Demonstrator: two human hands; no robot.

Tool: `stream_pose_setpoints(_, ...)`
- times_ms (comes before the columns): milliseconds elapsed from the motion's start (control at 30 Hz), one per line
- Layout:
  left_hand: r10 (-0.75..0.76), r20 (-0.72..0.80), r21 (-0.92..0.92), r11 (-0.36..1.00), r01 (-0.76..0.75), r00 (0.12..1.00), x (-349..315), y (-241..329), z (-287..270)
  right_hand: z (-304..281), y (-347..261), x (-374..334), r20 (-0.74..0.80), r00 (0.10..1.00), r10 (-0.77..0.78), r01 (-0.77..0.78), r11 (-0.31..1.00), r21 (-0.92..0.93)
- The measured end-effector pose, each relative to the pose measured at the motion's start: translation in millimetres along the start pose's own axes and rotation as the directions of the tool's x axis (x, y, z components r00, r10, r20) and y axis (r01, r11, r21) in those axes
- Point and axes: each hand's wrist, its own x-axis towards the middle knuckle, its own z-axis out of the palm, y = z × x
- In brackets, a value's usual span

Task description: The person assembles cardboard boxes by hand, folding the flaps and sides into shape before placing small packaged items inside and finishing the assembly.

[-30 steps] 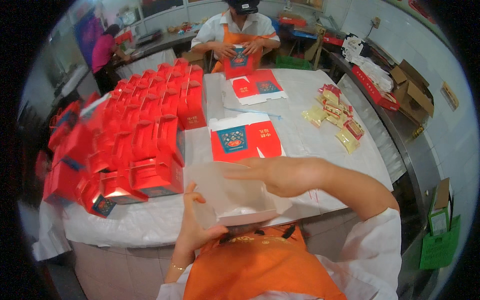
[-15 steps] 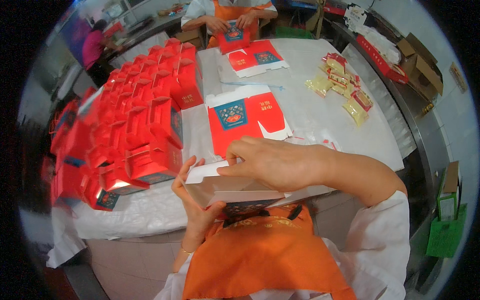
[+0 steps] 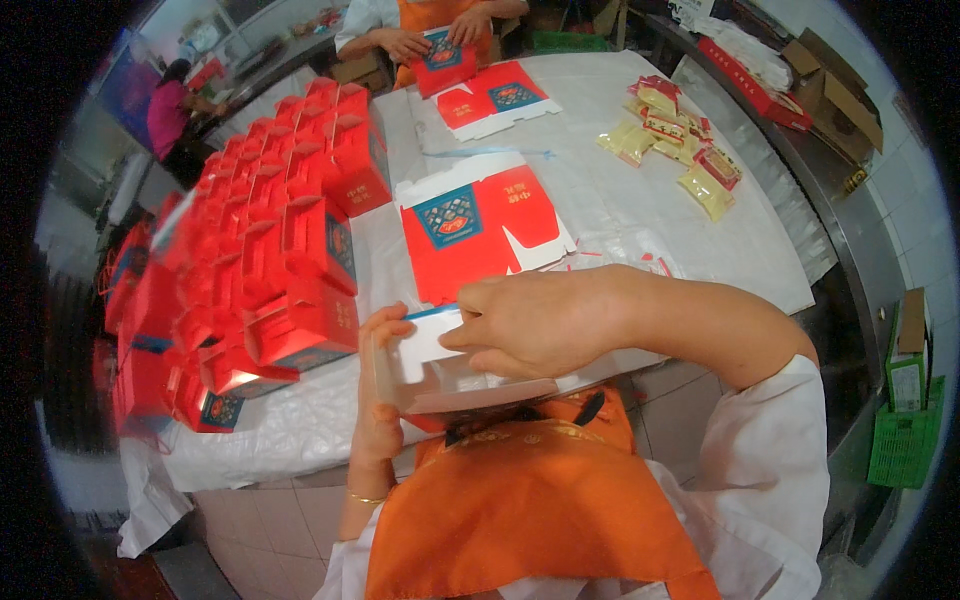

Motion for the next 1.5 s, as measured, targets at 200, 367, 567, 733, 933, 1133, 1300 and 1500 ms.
stream_pose_setpoints(200,-0.03,0.192,-0.116,0.992,0.053,0.981,8.7,-6.7,-31.9,-6.2,-1.7,-1.4,0.057,0.996,0.073,-0.08,0.989,0.126)
stream_pose_setpoints(367,-0.227,0.138,-0.068,0.969,0.238,0.964,23.2,0.8,-34.8,-3.9,0.3,1.6,-0.096,0.98,0.174,-0.139,0.946,0.294)
stream_pose_setpoints(567,-0.241,-0.027,0.085,0.966,0.242,0.97,26.2,-9.1,-23.9,24.5,23.1,-0.7,-0.479,0.802,0.357,0.044,0.765,0.643)
stream_pose_setpoints(733,-0.338,-0.102,-0.138,0.936,0.323,0.935,10.8,-19.6,-12.0,68.2,62.9,-5.1,-0.701,0.692,0.175,0.439,0.669,0.6)
stream_pose_setpoints(933,-0.403,-0.063,-0.199,0.901,0.385,0.913,3.7,-27.8,-8.1,82.1,73.9,5.4,-0.712,0.69,0.128,0.233,0.892,0.386)
stream_pose_setpoints(1133,-0.283,-0.209,-0.023,0.959,0.284,0.936,9.3,-0.2,3.7,58.3,35.5,17.1,-0.716,0.677,0.174,0.037,0.962,0.269)
stream_pose_setpoints(1300,-0.063,-0.13,0.284,0.954,0.098,0.989,5.9,15.4,-3.6,49.8,27.3,-2.6,-0.624,0.771,0.129,-0.104,0.992,0.076)
stream_pose_setpoints(1500,-0.07,0.108,0.337,0.941,0.029,0.992,10.8,25.0,-20.1,44.8,34.8,-25.2,-0.435,0.9,-0.03,0.055,0.998,0.045)
